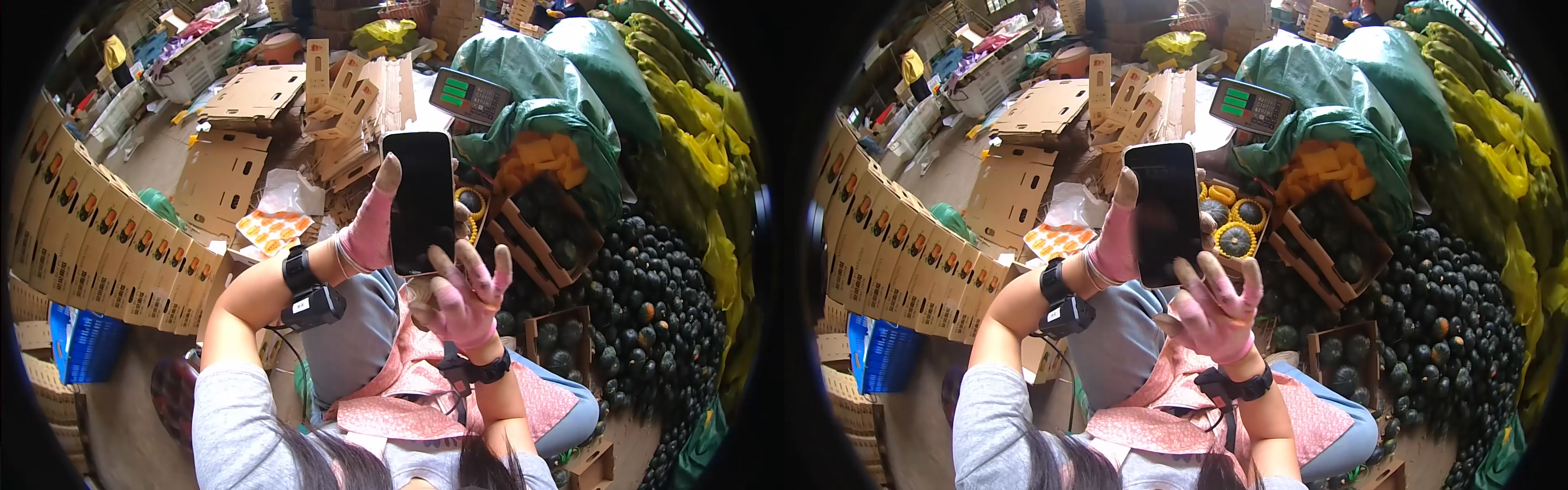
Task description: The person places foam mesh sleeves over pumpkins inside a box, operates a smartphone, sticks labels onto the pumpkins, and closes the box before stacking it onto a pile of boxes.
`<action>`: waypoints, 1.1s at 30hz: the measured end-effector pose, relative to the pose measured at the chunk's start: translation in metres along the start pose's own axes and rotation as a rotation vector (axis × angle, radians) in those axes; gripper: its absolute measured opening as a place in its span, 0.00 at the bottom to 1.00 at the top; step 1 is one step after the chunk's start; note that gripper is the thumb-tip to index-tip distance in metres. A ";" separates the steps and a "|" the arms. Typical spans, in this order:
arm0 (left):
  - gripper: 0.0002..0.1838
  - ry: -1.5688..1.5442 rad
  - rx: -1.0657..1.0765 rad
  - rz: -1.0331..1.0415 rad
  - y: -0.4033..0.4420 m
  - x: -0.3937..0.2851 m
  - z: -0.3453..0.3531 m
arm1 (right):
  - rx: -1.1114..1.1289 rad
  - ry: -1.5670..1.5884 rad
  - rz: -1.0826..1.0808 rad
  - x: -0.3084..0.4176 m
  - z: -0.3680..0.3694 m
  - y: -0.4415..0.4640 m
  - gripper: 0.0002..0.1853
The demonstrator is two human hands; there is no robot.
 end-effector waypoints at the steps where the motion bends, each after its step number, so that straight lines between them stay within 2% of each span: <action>1: 0.40 -0.001 0.027 -0.018 -0.001 -0.001 0.001 | -0.036 -0.001 0.028 -0.004 -0.004 -0.001 0.17; 5: 0.45 -0.004 0.065 -0.081 -0.008 0.000 0.001 | -0.139 -0.001 0.150 -0.022 -0.019 -0.019 0.17; 8: 0.49 0.020 0.109 -0.050 -0.006 -0.001 -0.004 | -0.133 0.053 0.209 -0.027 -0.022 -0.020 0.15; 12: 0.50 0.012 0.146 -0.063 -0.005 0.000 -0.009 | -0.074 0.062 0.172 -0.023 -0.018 -0.022 0.15; 14: 0.50 0.032 0.092 -0.047 -0.005 0.000 -0.005 | -0.082 0.067 0.107 -0.012 -0.015 -0.015 0.13; 15: 0.49 0.041 0.067 -0.041 -0.005 0.000 -0.002 | -0.024 -0.013 -0.007 -0.003 -0.017 -0.007 0.15; 16: 0.50 0.045 0.064 -0.042 -0.006 0.000 0.001 | 0.046 -0.002 0.028 0.005 -0.013 -0.006 0.16; 19: 0.48 0.043 0.086 -0.047 -0.006 0.001 0.001 | 0.130 -0.039 -0.044 0.017 -0.003 -0.002 0.16; 24: 0.47 0.000 0.082 -0.096 -0.006 -0.003 -0.007 | 0.125 -0.115 0.115 0.002 -0.005 -0.008 0.16; 26: 0.49 -0.024 0.038 -0.090 -0.006 -0.006 -0.011 | 0.083 -0.090 0.112 -0.004 -0.009 -0.010 0.16; 33: 0.48 0.022 0.050 -0.026 -0.007 -0.006 -0.007 | 0.102 -0.083 0.157 0.001 -0.009 -0.011 0.19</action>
Point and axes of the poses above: each hand's wrist, its own y-axis towards the middle knuckle, its own z-axis out of the palm, x = y × z, the point moved 3 cm from there along y, towards the middle knuckle, and after that the axes turned 4 degrees about -x, right-handed, at the moved point
